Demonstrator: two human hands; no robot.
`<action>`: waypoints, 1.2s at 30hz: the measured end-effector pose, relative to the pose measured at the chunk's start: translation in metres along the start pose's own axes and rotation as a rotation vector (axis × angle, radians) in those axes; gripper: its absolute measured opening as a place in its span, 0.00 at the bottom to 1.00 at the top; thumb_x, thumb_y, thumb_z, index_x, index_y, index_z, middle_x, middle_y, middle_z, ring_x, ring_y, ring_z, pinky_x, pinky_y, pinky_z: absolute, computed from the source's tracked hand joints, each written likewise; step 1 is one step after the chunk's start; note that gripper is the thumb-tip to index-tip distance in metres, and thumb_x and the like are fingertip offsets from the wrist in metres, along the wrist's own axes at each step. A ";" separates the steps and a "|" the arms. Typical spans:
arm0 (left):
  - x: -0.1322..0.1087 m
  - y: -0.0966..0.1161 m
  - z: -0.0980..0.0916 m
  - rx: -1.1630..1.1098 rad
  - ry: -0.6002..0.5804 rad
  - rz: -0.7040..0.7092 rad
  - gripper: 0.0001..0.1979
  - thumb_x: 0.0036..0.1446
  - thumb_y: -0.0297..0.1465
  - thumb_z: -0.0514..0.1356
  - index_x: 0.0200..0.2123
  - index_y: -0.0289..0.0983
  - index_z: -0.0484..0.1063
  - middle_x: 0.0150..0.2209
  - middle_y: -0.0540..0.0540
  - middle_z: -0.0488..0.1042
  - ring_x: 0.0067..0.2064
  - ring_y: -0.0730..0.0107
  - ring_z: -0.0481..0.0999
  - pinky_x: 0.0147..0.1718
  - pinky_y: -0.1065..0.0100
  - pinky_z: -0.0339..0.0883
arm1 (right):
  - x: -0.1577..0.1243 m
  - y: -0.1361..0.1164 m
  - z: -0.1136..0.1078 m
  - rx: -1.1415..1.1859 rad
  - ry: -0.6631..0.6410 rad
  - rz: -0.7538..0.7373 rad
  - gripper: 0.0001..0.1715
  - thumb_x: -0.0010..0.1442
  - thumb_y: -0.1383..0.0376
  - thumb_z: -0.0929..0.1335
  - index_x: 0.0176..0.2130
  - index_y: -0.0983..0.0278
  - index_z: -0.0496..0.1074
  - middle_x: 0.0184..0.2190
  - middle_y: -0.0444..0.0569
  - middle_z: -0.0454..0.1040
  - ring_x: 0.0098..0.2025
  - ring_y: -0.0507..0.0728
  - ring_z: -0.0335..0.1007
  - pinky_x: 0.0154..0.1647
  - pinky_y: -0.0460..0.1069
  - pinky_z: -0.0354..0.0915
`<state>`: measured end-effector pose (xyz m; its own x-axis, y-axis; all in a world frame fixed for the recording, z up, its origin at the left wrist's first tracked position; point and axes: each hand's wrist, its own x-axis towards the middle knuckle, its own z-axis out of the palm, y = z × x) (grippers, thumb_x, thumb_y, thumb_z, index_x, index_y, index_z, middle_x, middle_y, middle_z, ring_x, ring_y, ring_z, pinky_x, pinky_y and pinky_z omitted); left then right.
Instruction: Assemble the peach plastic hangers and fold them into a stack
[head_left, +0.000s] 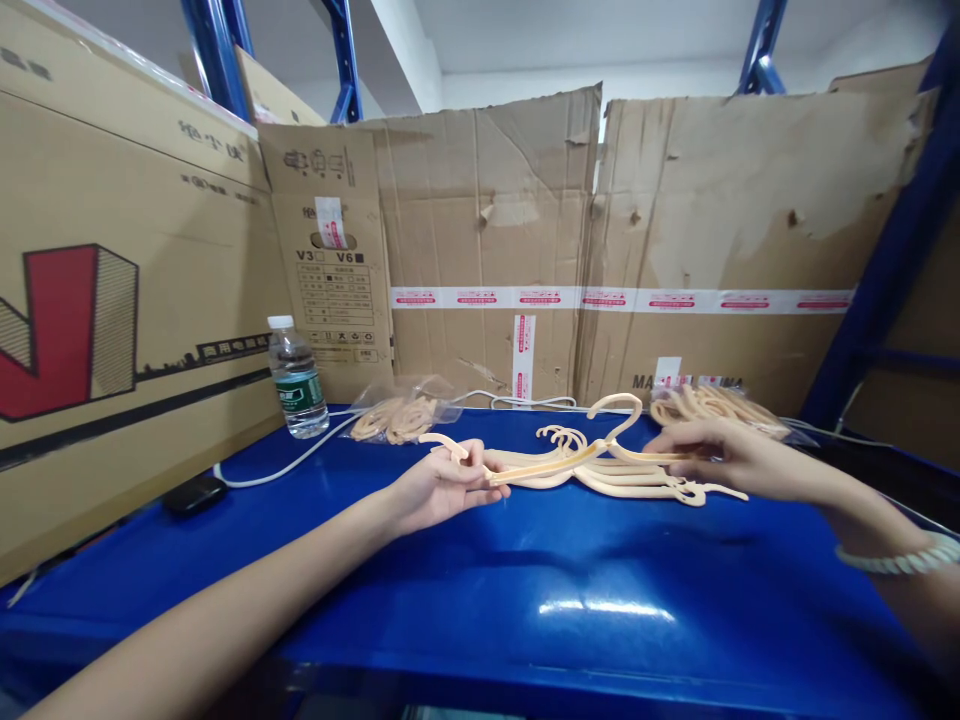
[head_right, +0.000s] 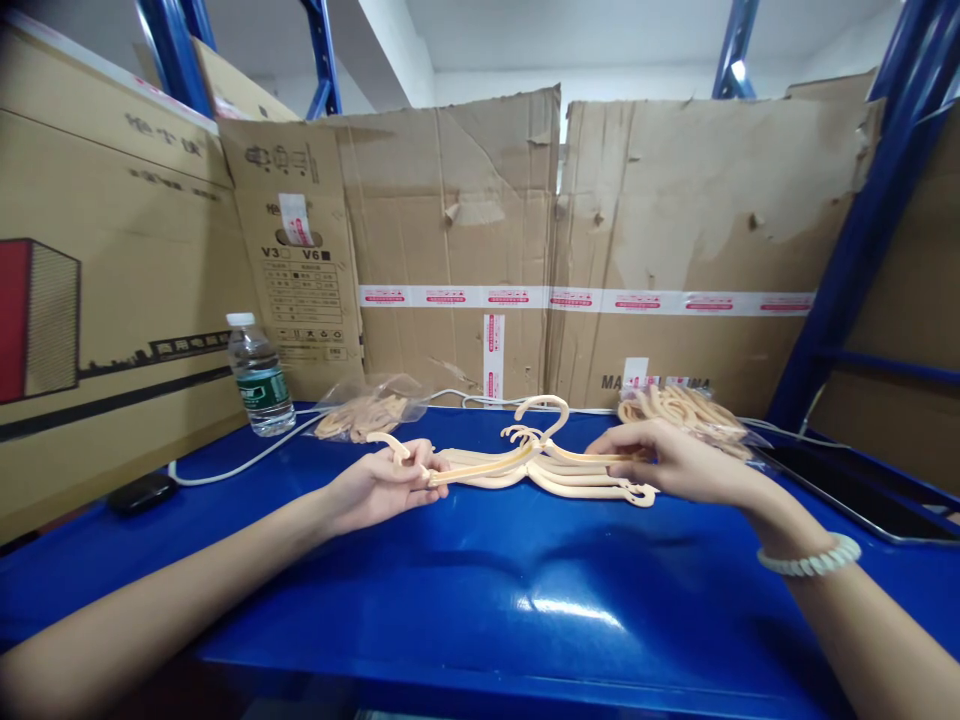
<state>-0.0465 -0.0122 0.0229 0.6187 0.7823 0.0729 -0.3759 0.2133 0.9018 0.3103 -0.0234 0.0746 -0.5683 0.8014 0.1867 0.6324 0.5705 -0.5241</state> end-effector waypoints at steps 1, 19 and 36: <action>0.000 0.000 0.001 -0.004 0.002 -0.001 0.12 0.45 0.24 0.67 0.23 0.34 0.63 0.36 0.45 0.74 0.37 0.63 0.78 0.43 0.64 0.66 | 0.000 -0.002 0.001 -0.001 0.006 0.004 0.23 0.61 0.52 0.65 0.45 0.67 0.75 0.40 0.56 0.76 0.39 0.60 0.71 0.38 0.49 0.66; 0.003 -0.005 -0.002 0.008 0.078 0.069 0.17 0.39 0.25 0.71 0.19 0.33 0.62 0.30 0.47 0.73 0.31 0.68 0.76 0.35 0.69 0.68 | 0.010 0.001 0.015 -0.012 0.085 -0.042 0.28 0.59 0.47 0.65 0.45 0.67 0.75 0.38 0.55 0.76 0.36 0.59 0.71 0.36 0.50 0.68; 0.006 -0.008 -0.002 0.118 0.337 0.199 0.13 0.37 0.16 0.62 0.18 0.34 0.60 0.21 0.49 0.72 0.26 0.69 0.76 0.30 0.72 0.67 | 0.012 -0.002 0.024 0.020 0.091 -0.070 0.26 0.60 0.49 0.64 0.46 0.66 0.74 0.35 0.53 0.76 0.31 0.56 0.71 0.29 0.47 0.66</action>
<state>-0.0414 -0.0079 0.0147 0.2735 0.9538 0.1245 -0.3712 -0.0148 0.9284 0.2891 -0.0190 0.0577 -0.5600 0.7734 0.2971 0.5821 0.6225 -0.5232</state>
